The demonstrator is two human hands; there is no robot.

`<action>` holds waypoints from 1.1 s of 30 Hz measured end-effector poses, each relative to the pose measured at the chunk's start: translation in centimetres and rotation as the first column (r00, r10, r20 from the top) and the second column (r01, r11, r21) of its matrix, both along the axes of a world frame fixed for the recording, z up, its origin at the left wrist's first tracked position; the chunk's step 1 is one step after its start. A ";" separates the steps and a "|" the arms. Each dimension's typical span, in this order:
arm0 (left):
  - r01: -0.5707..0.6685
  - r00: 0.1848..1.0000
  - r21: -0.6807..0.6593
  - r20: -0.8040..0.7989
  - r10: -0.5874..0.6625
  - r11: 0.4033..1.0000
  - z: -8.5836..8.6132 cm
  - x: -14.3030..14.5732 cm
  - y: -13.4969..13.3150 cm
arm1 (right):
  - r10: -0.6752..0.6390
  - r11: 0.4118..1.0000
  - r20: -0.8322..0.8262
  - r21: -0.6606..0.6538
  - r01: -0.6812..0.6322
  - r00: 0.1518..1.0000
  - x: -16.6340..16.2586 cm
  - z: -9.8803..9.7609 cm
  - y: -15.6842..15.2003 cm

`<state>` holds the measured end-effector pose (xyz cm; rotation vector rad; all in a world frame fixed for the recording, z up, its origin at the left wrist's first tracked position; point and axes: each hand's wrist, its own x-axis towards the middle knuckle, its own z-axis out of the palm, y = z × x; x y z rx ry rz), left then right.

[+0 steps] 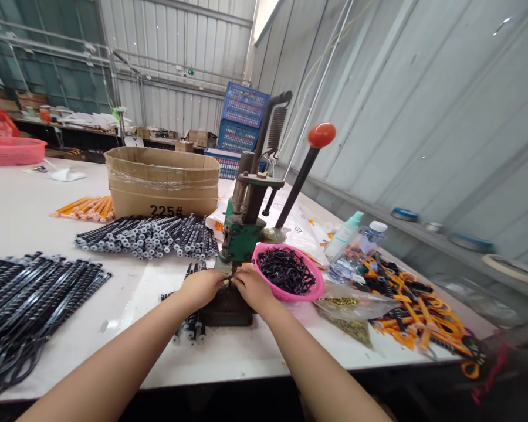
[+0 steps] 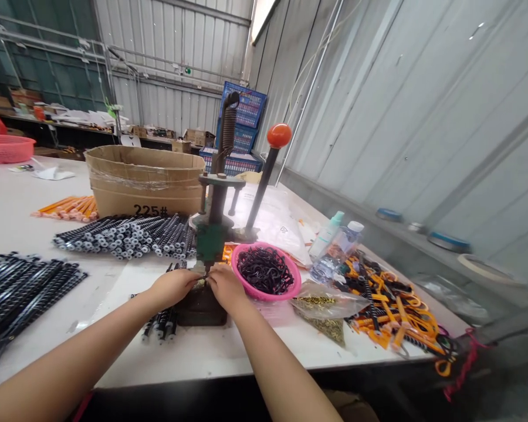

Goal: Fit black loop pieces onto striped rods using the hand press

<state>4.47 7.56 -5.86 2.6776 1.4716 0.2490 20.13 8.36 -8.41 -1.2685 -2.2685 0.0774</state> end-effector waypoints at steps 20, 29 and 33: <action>0.115 0.958 0.095 -0.274 -0.085 0.989 0.5 0.0 -0.9 | 0.057 0.951 -0.668 0.261 0.163 0.742 6.0 21.4 1.3; 0.165 0.954 0.110 -0.269 -0.130 0.980 0.8 -0.3 -0.4 | 0.344 0.713 0.072 -0.669 -0.210 0.936 6.8 24.0 -10.3; 0.185 0.956 0.098 -0.250 -0.155 0.978 0.6 -0.4 -0.2 | 0.527 0.810 0.354 -0.484 -0.331 0.773 4.1 15.9 -12.7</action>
